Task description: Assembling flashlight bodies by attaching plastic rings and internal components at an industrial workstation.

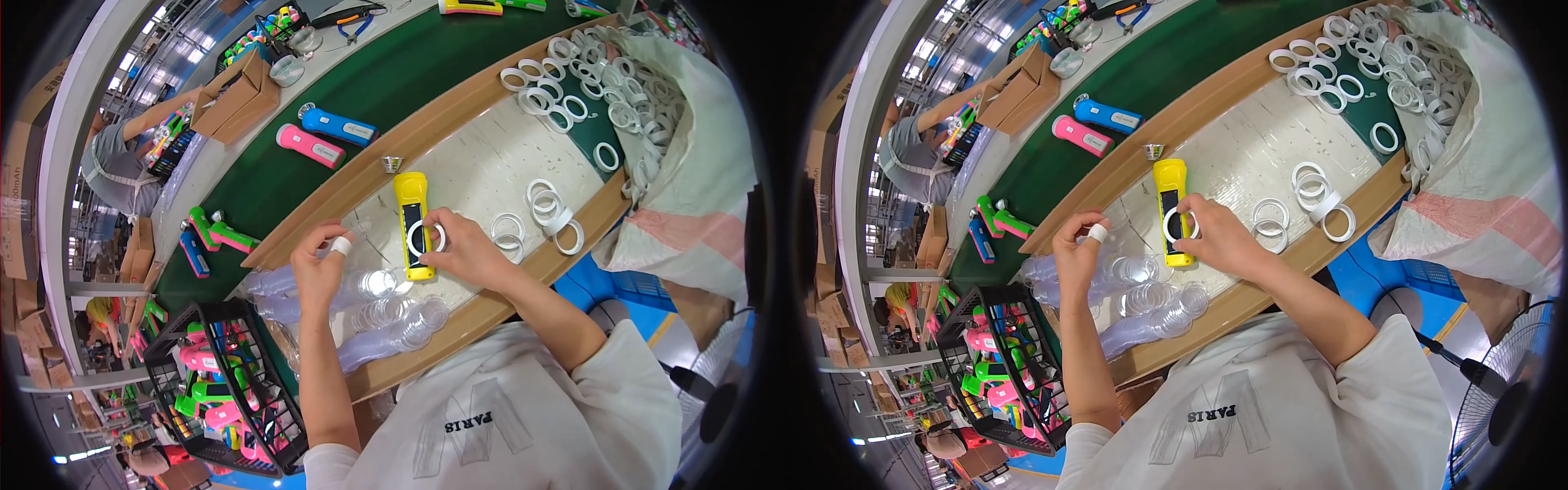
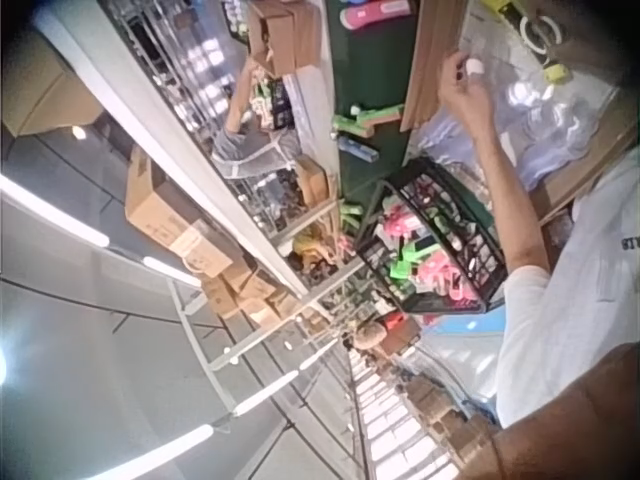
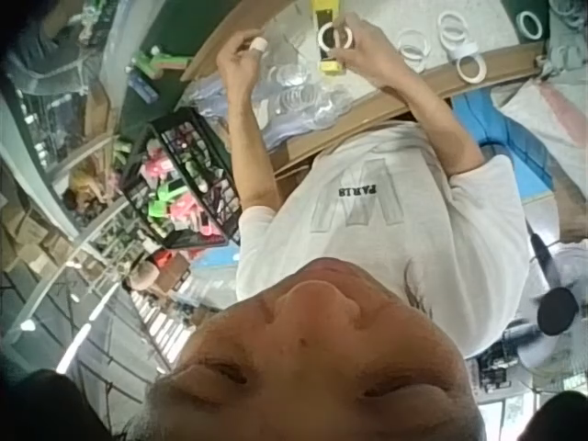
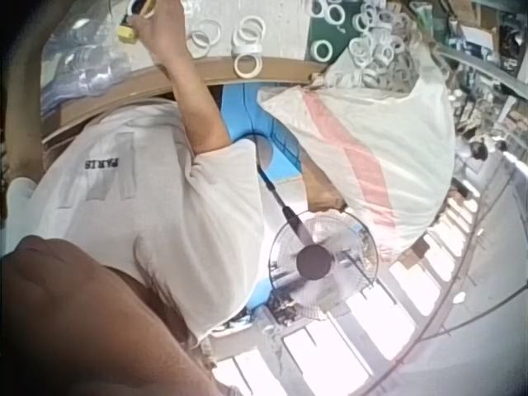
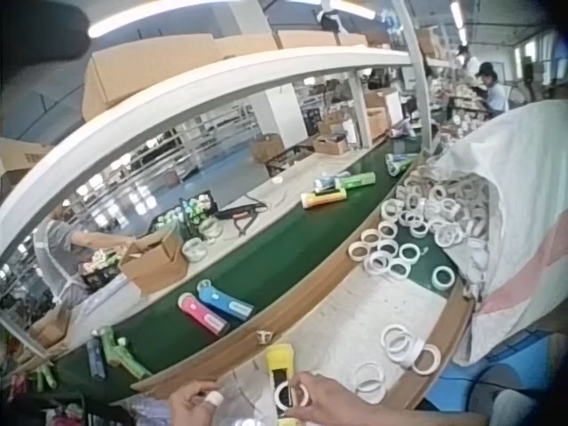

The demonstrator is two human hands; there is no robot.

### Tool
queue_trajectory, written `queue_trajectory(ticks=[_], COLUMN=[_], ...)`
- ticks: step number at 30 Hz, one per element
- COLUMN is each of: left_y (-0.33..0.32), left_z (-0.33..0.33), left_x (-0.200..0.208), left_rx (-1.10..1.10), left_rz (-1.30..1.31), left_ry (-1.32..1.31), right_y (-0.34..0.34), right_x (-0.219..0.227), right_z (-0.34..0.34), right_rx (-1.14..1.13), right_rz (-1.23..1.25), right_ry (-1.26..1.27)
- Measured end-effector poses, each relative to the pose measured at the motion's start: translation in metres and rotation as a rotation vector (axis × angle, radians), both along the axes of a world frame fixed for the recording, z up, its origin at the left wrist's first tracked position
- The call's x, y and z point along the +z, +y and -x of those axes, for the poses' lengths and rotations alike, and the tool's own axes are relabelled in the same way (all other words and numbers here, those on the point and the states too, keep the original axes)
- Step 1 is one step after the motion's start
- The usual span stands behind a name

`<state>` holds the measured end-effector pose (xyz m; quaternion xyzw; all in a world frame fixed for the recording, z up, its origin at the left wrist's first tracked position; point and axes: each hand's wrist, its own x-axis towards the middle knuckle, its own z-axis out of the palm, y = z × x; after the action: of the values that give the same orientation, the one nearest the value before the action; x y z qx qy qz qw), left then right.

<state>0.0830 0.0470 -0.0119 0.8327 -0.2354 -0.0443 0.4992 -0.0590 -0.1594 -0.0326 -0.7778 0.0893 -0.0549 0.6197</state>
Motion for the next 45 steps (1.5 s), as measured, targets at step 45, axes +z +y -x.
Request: queue_trajectory(ticks=[45], left_y=[-0.076], left_z=[-0.018], left_x=[0.074], left_rx=[-0.197], left_rz=[0.264], left_ry=[-0.014], right_y=[-0.028], right_x=[-0.003], right_z=[-0.016], right_rx=[-0.226], right_rz=[-1.572], right_ry=[-0.175])
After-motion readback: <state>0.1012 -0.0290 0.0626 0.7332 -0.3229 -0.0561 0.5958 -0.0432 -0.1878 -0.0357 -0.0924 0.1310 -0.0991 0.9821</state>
